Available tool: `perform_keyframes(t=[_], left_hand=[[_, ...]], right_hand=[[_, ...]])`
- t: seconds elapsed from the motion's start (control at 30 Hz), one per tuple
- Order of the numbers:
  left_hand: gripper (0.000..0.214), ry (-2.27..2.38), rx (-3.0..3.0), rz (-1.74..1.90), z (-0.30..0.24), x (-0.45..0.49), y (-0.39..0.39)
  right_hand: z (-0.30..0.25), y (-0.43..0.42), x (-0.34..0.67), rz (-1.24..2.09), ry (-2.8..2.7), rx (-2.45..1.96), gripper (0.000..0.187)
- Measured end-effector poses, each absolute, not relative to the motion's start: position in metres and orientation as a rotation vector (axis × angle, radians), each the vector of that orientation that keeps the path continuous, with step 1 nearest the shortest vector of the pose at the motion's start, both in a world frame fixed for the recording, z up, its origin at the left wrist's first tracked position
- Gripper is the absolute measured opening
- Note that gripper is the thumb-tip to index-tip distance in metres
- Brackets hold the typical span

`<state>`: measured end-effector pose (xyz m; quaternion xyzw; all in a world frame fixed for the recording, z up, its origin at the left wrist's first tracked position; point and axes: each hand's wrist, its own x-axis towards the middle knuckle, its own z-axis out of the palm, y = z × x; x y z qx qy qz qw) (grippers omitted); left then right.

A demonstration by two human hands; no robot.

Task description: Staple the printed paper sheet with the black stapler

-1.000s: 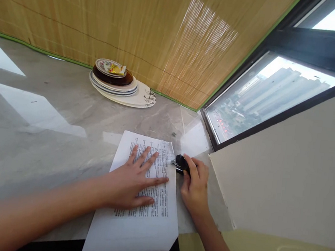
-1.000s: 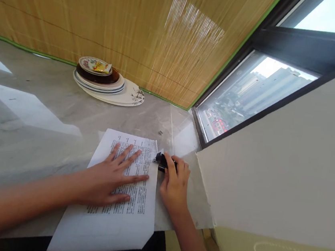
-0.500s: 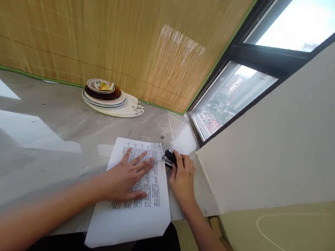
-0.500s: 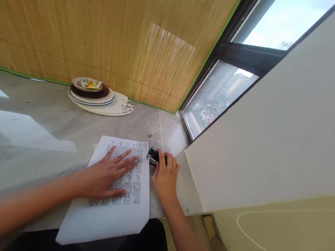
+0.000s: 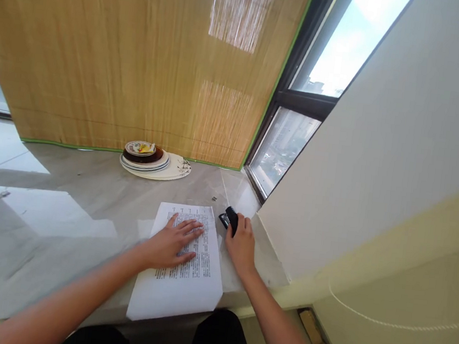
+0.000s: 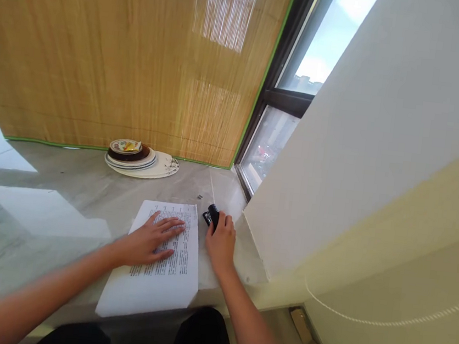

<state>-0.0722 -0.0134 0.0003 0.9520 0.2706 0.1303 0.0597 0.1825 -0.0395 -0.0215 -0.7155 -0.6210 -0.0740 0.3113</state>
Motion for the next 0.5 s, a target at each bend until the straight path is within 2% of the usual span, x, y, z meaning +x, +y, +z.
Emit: perform_keyframes(t=[0.1,0.2,0.4,0.5], left_hand=[[0.049,1.059,2.784,0.644,0.004,-0.080,-0.012],[0.044,1.577,2.471,0.845,0.002,-0.118,-0.008],[0.051,2.542,2.032,0.451,-0.015,-0.260,-0.027],[0.061,2.647,1.800,0.382,-0.023,-0.300,-0.043]], right_hand=[[-0.019,-0.041,0.183,-0.150,-1.642,-1.901,0.036],[-0.018,-0.042,0.183,-0.117,-1.643,-1.887,0.036],[-0.023,-0.042,0.185,-0.106,-1.662,-1.852,0.036],[-0.024,-0.042,0.187,-0.080,-1.672,-1.803,0.038]])
